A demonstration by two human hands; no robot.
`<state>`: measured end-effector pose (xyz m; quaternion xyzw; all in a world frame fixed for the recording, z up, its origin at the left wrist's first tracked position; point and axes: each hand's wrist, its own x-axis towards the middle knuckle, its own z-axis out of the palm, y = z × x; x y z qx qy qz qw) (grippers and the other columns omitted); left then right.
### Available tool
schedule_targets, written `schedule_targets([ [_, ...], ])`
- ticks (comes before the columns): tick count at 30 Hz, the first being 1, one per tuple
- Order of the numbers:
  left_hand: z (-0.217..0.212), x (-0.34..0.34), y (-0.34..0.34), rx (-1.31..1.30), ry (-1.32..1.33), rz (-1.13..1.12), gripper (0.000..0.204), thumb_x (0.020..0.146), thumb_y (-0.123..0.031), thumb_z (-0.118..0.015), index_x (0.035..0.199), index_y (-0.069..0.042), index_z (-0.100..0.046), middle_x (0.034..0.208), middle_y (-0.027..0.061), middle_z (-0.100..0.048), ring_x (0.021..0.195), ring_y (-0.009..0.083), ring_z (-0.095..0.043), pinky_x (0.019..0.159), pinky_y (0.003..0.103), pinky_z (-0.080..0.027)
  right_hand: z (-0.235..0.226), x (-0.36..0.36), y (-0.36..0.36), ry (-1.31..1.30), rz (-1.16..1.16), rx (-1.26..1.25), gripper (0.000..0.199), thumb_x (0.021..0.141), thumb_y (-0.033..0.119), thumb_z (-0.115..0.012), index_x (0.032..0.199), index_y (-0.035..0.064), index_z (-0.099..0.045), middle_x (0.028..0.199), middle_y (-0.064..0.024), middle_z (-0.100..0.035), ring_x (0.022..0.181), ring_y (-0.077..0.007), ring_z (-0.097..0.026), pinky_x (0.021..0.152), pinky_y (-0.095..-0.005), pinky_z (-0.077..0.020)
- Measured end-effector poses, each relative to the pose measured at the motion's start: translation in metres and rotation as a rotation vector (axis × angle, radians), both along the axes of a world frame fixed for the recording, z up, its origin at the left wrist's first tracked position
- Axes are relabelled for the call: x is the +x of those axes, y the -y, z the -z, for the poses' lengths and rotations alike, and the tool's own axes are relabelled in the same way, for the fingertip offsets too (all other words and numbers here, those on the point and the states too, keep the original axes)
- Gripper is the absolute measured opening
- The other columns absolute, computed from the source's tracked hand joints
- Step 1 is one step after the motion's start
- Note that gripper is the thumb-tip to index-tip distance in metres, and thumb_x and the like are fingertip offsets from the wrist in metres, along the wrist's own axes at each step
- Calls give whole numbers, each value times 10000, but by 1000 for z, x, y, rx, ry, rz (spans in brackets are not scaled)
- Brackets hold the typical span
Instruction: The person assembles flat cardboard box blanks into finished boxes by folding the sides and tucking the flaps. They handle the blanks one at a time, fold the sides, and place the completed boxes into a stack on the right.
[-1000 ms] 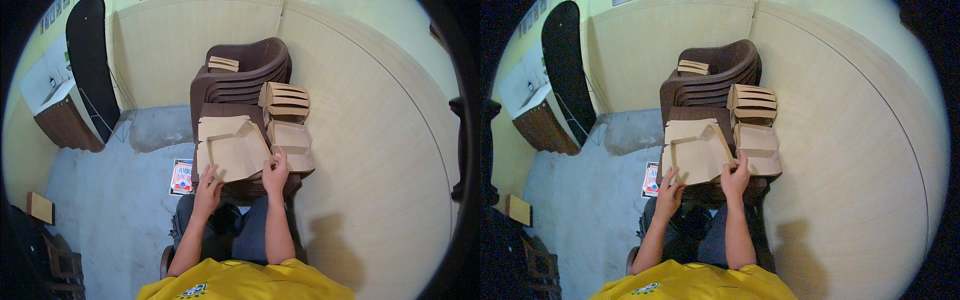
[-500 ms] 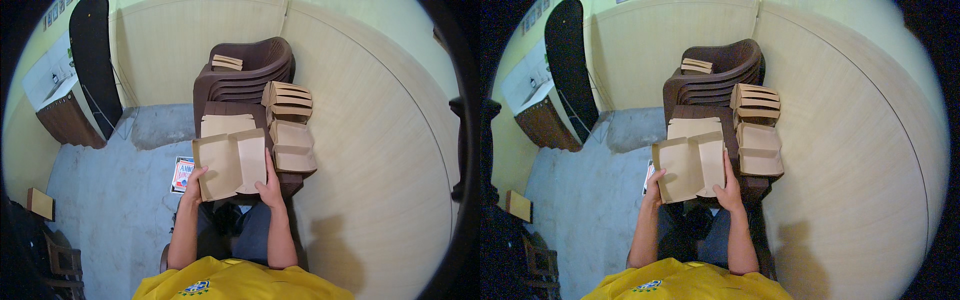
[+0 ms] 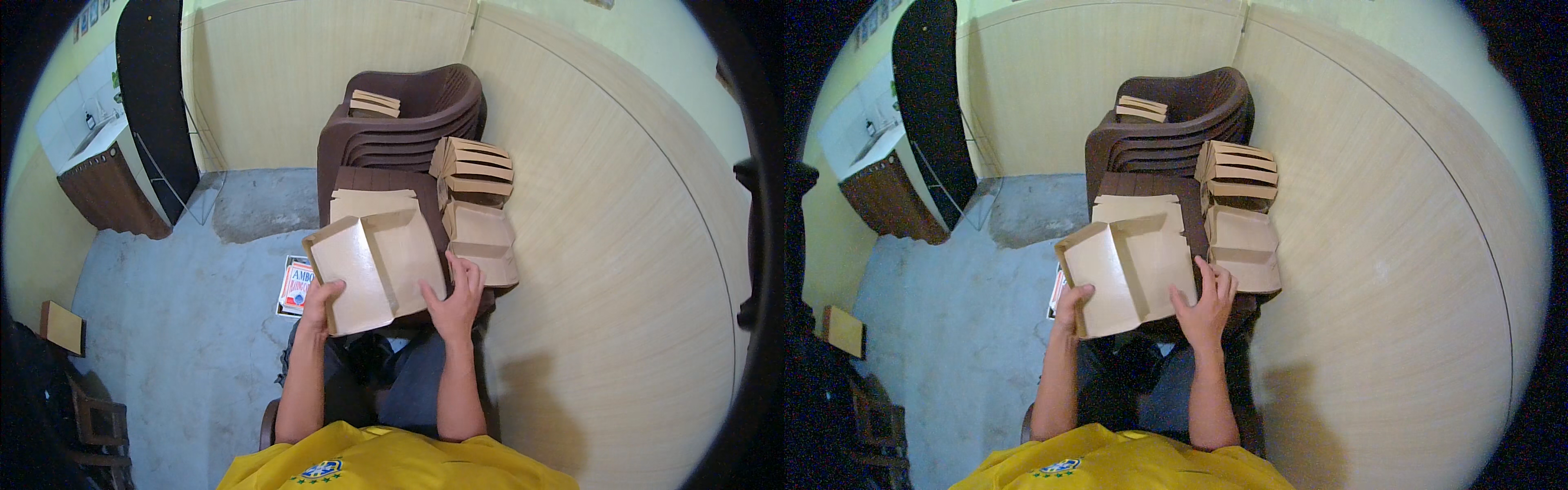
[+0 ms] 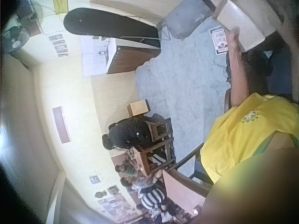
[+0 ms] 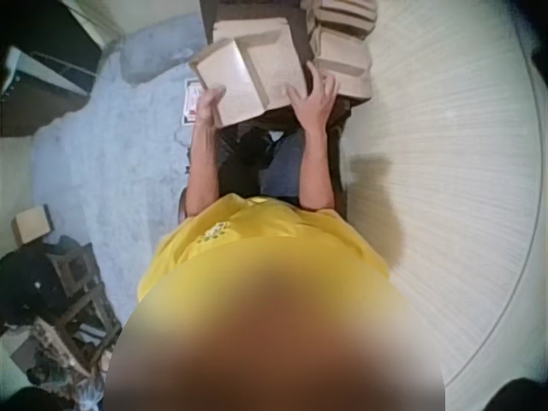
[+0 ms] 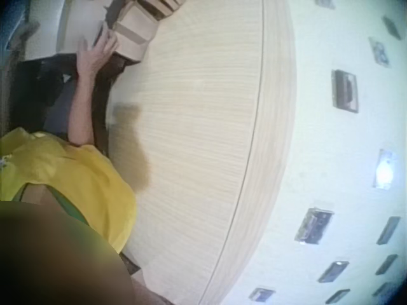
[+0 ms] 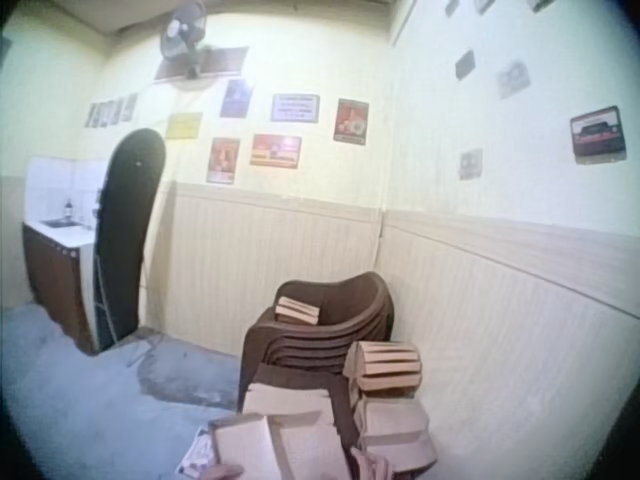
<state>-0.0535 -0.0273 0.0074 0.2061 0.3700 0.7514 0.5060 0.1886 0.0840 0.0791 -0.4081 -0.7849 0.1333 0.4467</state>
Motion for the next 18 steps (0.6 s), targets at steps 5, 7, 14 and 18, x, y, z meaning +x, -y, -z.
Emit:
schedule_targets([
  [5, -23, 20, 5, -114, -375, 18, 645, 887, -58, -822, 1457, 10, -526, 1336, 138, -678, 1175, 235, -681, 1011, 384, -563, -24, -20, 17, -31, -217, -92, 491, 902, 417, -876, 1190, 53, -718, 953, -88, -715, 818, -261, -705, 740, -416, -572],
  [7, -28, 38, 10, -22, -433, -31, 616, 901, -65, -839, 1438, 8, -547, 1320, 134, -685, 1193, 232, -678, 1024, 392, -561, -22, -32, 20, 14, -158, -67, 441, 970, 478, -794, 1020, 59, -666, 942, -153, -717, 788, -348, -713, 688, -497, -557],
  [14, -47, 57, 21, -32, -616, -69, 538, 918, -133, -892, 1357, 21, -623, 1228, 111, -743, 1113, 204, -724, 962, 366, -591, -17, -46, 26, -6, 55, 150, 360, 1065, 372, -694, 879, 73, -617, 748, -152, -677, 672, -424, -693, 577, -531, -529],
  [18, -45, 59, 14, 13, -753, -115, 647, 881, -151, -928, 1411, 5, -592, 1258, 111, -736, 1111, 204, -726, 946, 355, -593, -9, -49, 25, 16, 93, 175, 334, 1075, 306, -681, 852, 64, -625, 712, -170, -655, 630, -432, -672, 553, -531, -512],
])
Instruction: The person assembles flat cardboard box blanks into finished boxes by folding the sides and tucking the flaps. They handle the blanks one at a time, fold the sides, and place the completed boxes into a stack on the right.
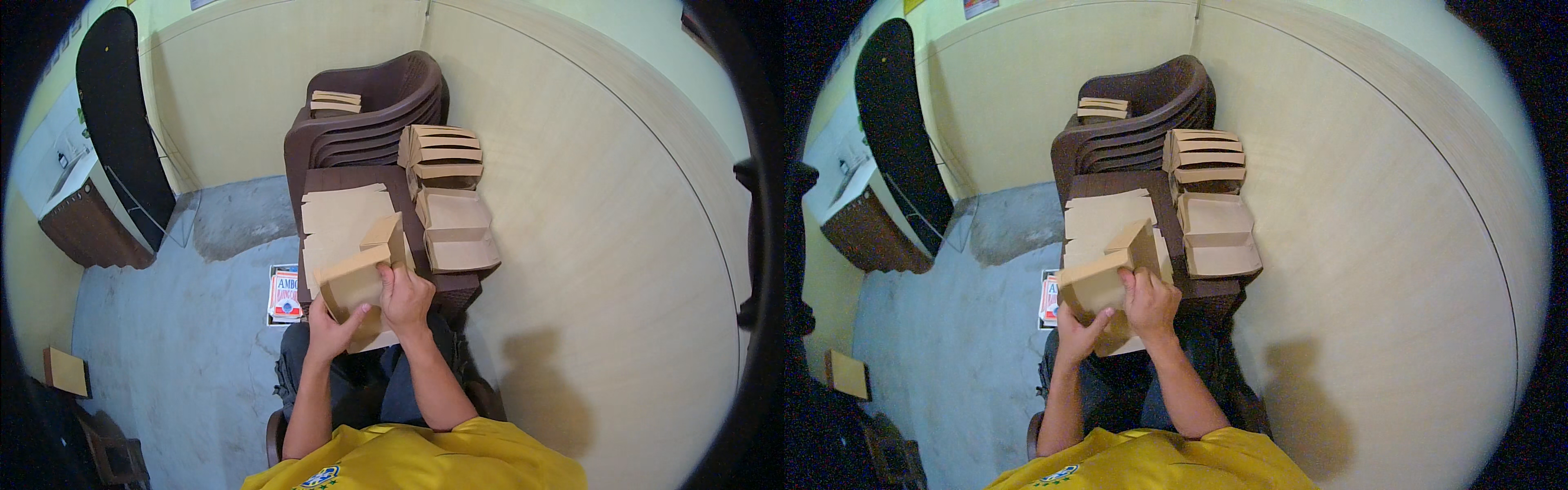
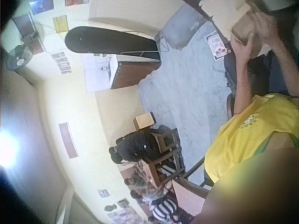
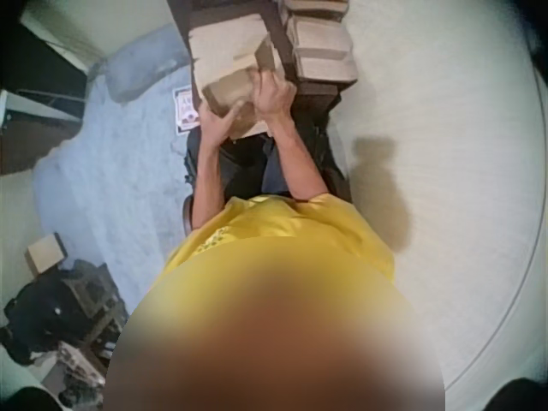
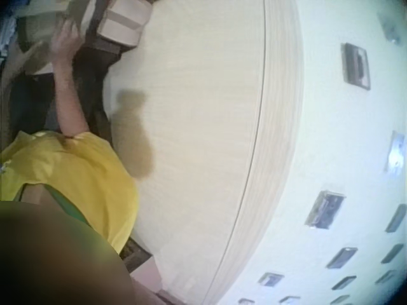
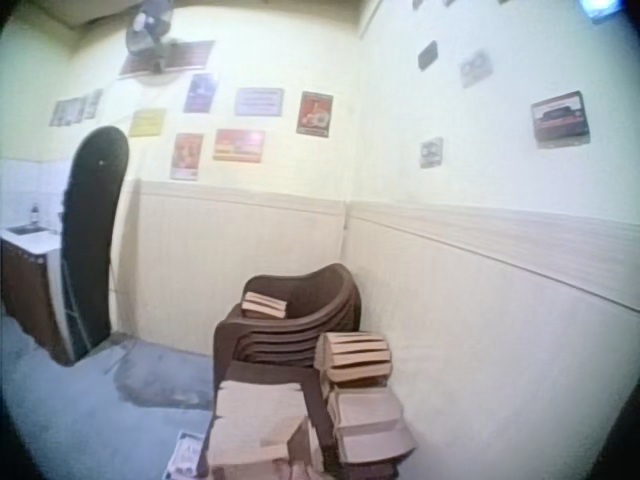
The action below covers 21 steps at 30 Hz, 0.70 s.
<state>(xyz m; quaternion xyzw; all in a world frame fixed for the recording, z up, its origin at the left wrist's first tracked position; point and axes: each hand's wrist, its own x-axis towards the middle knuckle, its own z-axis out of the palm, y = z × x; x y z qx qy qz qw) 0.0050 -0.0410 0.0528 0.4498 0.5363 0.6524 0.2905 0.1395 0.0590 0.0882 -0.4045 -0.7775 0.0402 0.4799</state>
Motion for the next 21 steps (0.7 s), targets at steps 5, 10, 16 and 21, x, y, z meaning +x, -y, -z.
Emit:
schedule_targets([
  [5, 3, -13, -2, -77, 49, 172, 885, 785, -177, -998, 1510, -43, -507, 1394, 125, -648, 1277, 238, -645, 1060, 386, -539, 9, 7, -20, -218, 107, 32, 347, 1104, 236, -646, 831, 23, -630, 691, -220, -637, 633, -463, -658, 541, -530, -467],
  [10, 9, 22, -3, -44, 4, 241, 1002, 746, -179, -1023, 1564, -48, -458, 1445, 118, -608, 1363, 247, -579, 1157, 424, -481, 6, 23, -37, -475, 176, -213, 388, 1154, 255, -567, 921, -31, -687, 740, -234, -658, 640, -418, -639, 591, -485, -510],
  [16, 0, 34, -83, 66, 307, 77, 878, 910, -46, -841, 1633, -74, -343, 1348, 150, -648, 1200, 228, -674, 1008, 406, -587, -16, 79, -50, -457, -152, -531, 338, 1078, 321, -653, 1210, 25, -747, 1072, -186, -762, 1018, -399, -701, 884, -491, -560],
  [21, -45, 2, -192, -79, 577, 384, 766, 1016, -221, -751, 1638, -100, -321, 1213, 179, -682, 908, 229, -759, 706, 386, -664, -40, 149, -65, 364, -41, -69, 566, 858, 382, -804, 1354, 122, -719, 1480, -121, -634, 1492, -418, -433, 1314, -683, -143],
])
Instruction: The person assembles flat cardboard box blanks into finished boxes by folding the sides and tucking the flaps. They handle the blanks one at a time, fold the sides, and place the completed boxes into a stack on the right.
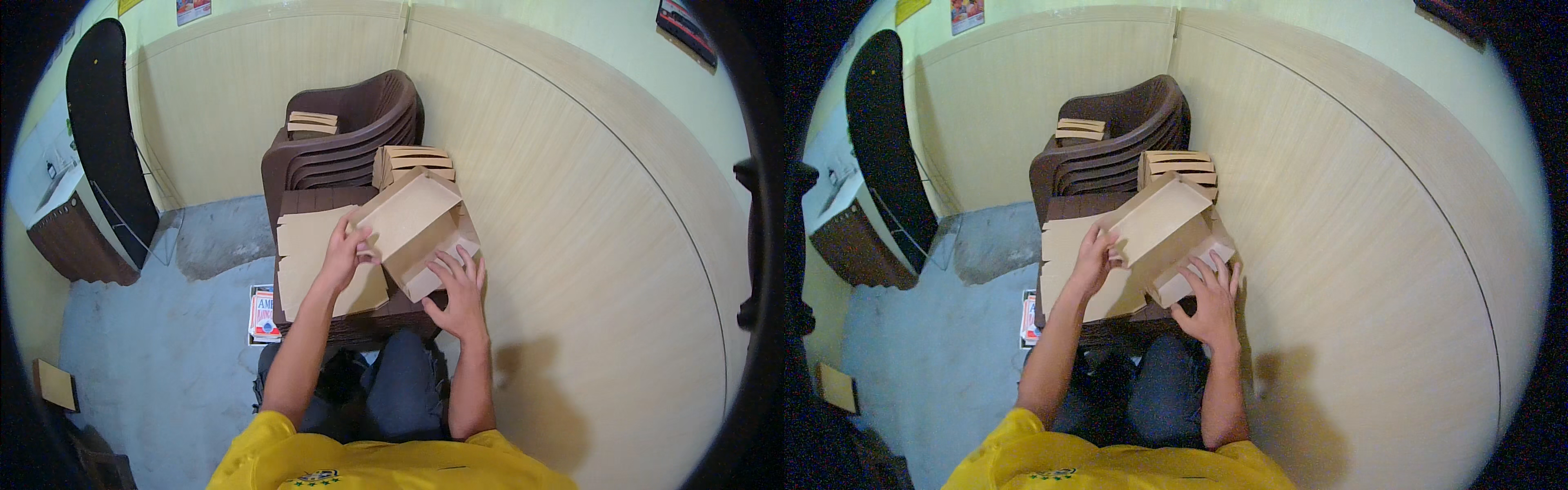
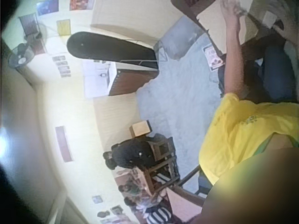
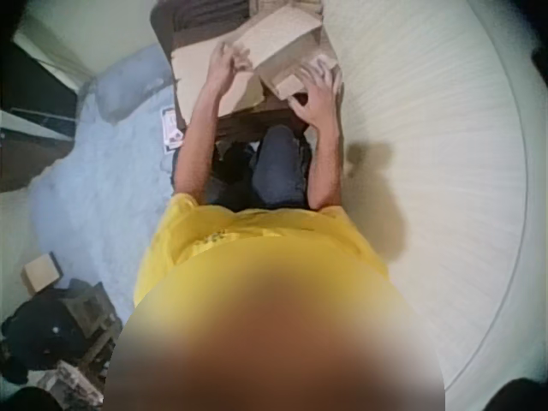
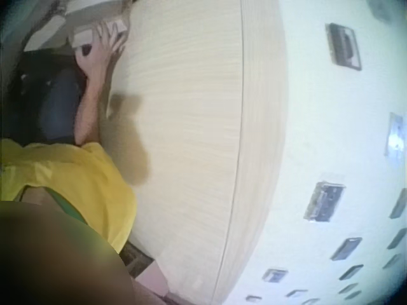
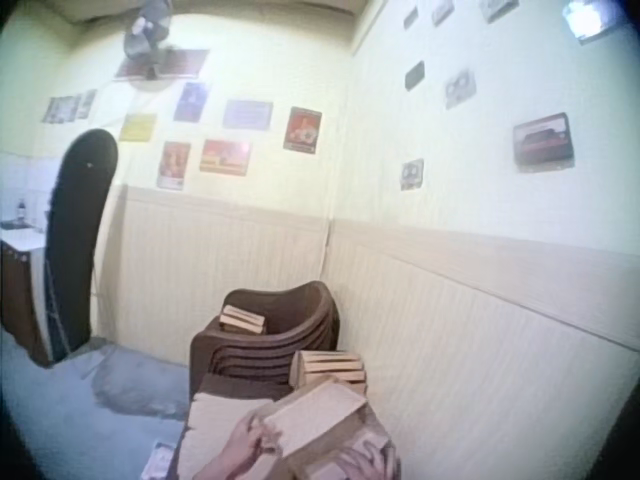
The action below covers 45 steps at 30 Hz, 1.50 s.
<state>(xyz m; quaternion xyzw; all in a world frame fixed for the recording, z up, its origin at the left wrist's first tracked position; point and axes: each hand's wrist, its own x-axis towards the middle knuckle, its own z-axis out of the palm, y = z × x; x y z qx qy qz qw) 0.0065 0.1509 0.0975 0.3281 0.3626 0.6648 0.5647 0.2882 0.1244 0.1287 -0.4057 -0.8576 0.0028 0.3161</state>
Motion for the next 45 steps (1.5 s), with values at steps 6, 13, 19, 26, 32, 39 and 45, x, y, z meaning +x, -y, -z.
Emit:
schedule_targets([
  [6, -5, 12, -89, -77, -313, 186, 818, 1020, -375, -765, 1633, -64, -322, 1198, 211, -718, 1032, 300, -782, 782, 427, -663, 47, 20, -33, 180, 73, -59, 447, 879, 247, -780, 1316, 159, -740, 1319, -126, -662, 1419, -378, -516, 1309, -704, -159],
  [13, 66, 33, -126, 164, -992, -327, 915, 969, -501, -809, 1570, 45, -386, 1307, 216, -747, 1185, 365, -684, 1029, 463, -536, 97, 20, -49, 220, 94, -103, 252, 986, 176, -651, 1204, 149, -775, 1076, -105, -670, 1151, -326, -645, 1281, -634, -302],
  [19, 73, 32, -127, 202, -1247, -198, 727, 974, -493, -790, 1467, -14, -551, 1164, 176, -764, 1167, 372, -654, 1016, 480, -531, 98, 24, -47, 192, 30, -27, 168, 993, 142, -671, 1136, 111, -754, 1088, -105, -665, 1124, -313, -653, 1267, -603, -338],
  [26, 76, 49, -100, 305, -985, -596, 514, 995, -402, -783, 1341, -34, -691, 1196, 189, -704, 1053, 373, -687, 943, 462, -562, 98, 18, -51, 288, 45, -100, 386, 1016, 459, -681, 1122, 98, -771, 1164, -151, -689, 1165, -356, -641, 1162, -600, -407],
  [32, 88, 51, -73, 80, -952, -353, 504, 1032, -382, -723, 1403, -44, -676, 1241, 205, -696, 1092, 371, -705, 985, 460, -562, 94, 20, -54, 237, 3, -171, 525, 986, 546, -700, 1187, 63, -747, 1223, -167, -682, 1176, -387, -617, 1084, -539, -422],
  [39, 95, 8, 84, 59, -1553, -407, 513, 956, -395, -778, 1373, -104, -717, 1417, 132, -684, 1419, 339, -565, 1206, 516, -426, 105, -18, -21, -257, -39, 180, 565, 899, 304, -788, 1365, 22, -640, 1328, -175, -666, 1269, -431, -598, 1138, -564, -429],
  [45, 112, -21, 143, 59, -1612, -383, 387, 954, -335, -786, 1272, -115, -779, 1469, 55, -690, 1437, 329, -569, 1253, 528, -391, 113, -92, 12, 99, -279, -7, 662, 965, 318, -719, 1562, 91, -544, 1648, -182, -486, 1524, -393, -440, 1285, -584, -300],
])
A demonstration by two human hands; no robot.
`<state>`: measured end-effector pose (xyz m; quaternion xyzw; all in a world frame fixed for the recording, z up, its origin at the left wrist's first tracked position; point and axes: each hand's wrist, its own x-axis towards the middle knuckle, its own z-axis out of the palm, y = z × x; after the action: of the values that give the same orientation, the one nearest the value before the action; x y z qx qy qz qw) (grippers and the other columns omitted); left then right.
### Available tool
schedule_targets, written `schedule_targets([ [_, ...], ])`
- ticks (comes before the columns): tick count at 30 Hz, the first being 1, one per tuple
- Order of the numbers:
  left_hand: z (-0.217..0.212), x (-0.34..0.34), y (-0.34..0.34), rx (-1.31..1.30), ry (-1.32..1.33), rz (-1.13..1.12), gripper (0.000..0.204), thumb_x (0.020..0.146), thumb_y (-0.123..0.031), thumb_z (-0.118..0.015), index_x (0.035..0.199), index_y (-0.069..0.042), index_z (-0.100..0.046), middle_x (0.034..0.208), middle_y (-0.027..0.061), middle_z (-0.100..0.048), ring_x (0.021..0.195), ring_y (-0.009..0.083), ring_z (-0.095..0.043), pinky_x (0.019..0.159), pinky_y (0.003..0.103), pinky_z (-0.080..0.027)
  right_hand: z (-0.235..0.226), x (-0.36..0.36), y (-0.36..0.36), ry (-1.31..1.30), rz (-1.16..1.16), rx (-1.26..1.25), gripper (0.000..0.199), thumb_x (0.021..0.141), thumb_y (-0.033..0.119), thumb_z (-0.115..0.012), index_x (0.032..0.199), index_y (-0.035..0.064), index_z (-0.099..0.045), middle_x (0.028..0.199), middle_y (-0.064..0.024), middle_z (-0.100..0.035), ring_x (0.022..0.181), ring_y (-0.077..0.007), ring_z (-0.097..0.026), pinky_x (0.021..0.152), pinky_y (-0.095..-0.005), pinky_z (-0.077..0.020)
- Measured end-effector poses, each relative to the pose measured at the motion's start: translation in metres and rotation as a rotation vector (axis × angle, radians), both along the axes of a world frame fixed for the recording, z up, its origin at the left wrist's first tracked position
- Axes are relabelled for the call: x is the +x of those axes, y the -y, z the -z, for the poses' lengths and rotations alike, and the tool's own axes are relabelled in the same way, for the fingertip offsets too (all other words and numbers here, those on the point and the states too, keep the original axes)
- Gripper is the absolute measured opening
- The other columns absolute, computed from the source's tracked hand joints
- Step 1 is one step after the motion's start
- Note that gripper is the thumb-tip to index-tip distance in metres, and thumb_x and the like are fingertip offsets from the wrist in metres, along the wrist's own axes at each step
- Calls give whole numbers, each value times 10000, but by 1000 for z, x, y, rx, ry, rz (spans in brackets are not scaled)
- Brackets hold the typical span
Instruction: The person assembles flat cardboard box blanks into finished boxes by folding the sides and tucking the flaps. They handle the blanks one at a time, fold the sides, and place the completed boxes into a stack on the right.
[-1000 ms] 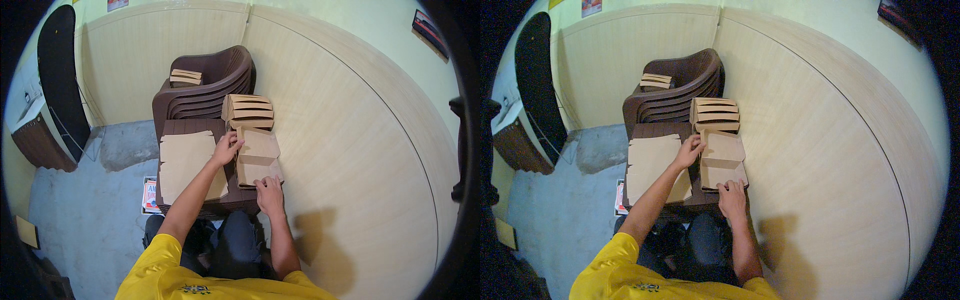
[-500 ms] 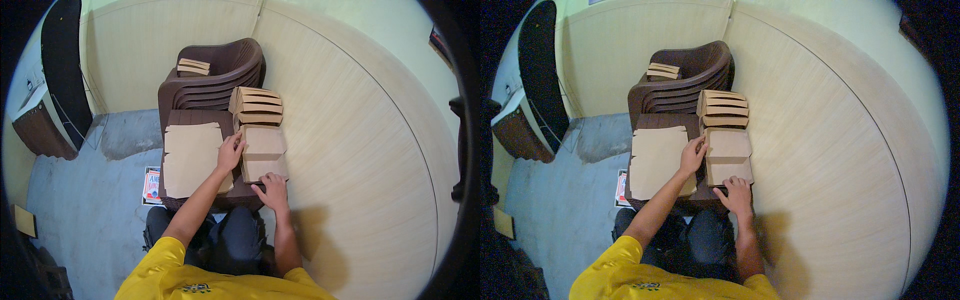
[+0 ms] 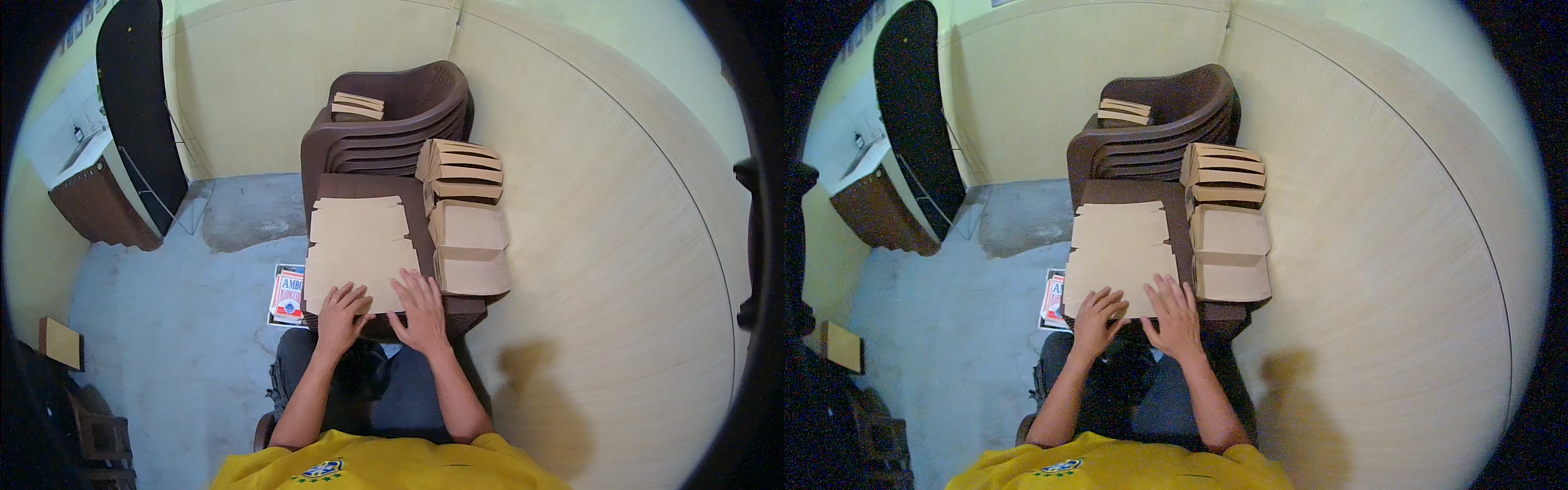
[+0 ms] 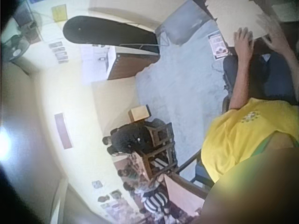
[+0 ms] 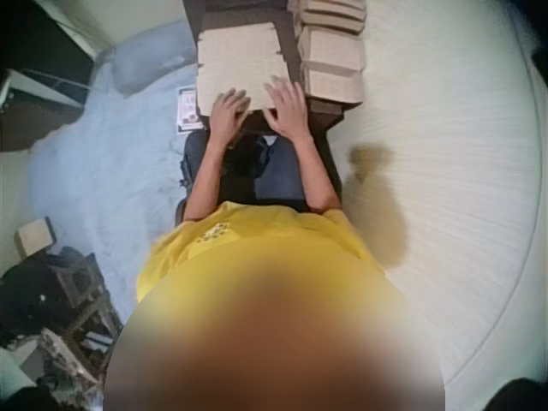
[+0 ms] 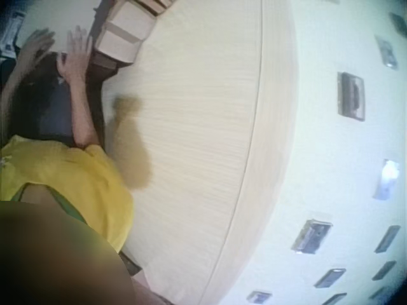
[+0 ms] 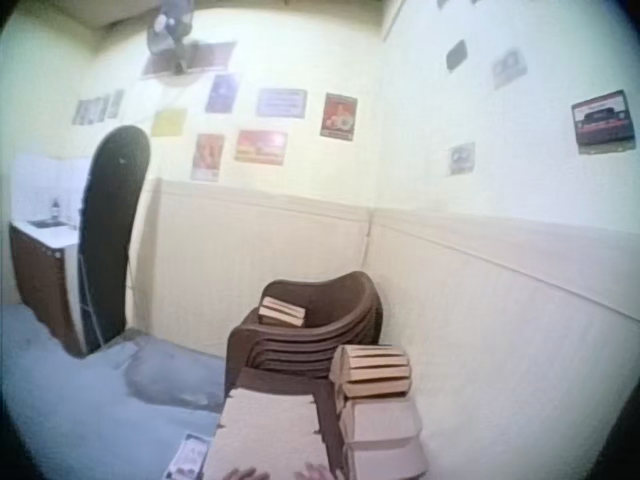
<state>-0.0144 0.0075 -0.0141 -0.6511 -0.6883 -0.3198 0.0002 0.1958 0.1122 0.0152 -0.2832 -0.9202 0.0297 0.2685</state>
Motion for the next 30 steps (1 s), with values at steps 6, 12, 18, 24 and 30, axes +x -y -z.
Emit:
schedule_targets([
  [6, -1, -23, -3, -106, 55, 76, 374, 951, -290, -790, 1267, -92, -768, 1406, 61, -723, 1344, 314, -650, 1147, 483, -516, 22, -16, 1, 181, -21, -110, 570, 1070, 361, -630, 1598, 165, -540, 1719, -102, -437, 1612, -329, -362, 1323, -594, -245],
  [12, -10, -33, 5, -1, -2, 162, 338, 994, -291, -751, 1232, -51, -756, 1368, 101, -731, 1301, 312, -679, 1074, 430, -568, 52, -1, -14, 120, -73, 94, 406, 1004, 112, -608, 1403, 103, -681, 1587, -72, -606, 1511, -308, -527, 1255, -624, -362],
  [18, -4, -30, 4, 44, -114, 106, 301, 983, -251, -760, 1218, -64, -776, 1325, 96, -766, 1293, 285, -696, 1108, 458, -561, 48, -12, -16, 68, -64, 118, 368, 1027, 154, -601, 1383, 90, -672, 1511, -80, -655, 1424, -301, -595, 1263, -669, -326],
  [24, 13, -34, 2, 94, -121, 139, 219, 965, -182, -763, 1148, -69, -797, 1232, 86, -803, 1170, 262, -763, 1066, 470, -598, 29, -19, 0, 65, -101, 173, 401, 1002, 183, -617, 1386, 90, -678, 1446, -94, -688, 1379, -300, -620, 1254, -649, -348],
  [30, 18, -44, 4, 130, 81, 202, 235, 891, -84, -806, 1125, -70, -793, 1195, 101, -809, 1120, 277, -779, 1064, 467, -601, 31, -18, -6, 101, -157, 151, 362, 960, 183, -652, 1301, 92, -734, 1399, -56, -725, 1309, -283, -658, 1136, -514, -503],
])
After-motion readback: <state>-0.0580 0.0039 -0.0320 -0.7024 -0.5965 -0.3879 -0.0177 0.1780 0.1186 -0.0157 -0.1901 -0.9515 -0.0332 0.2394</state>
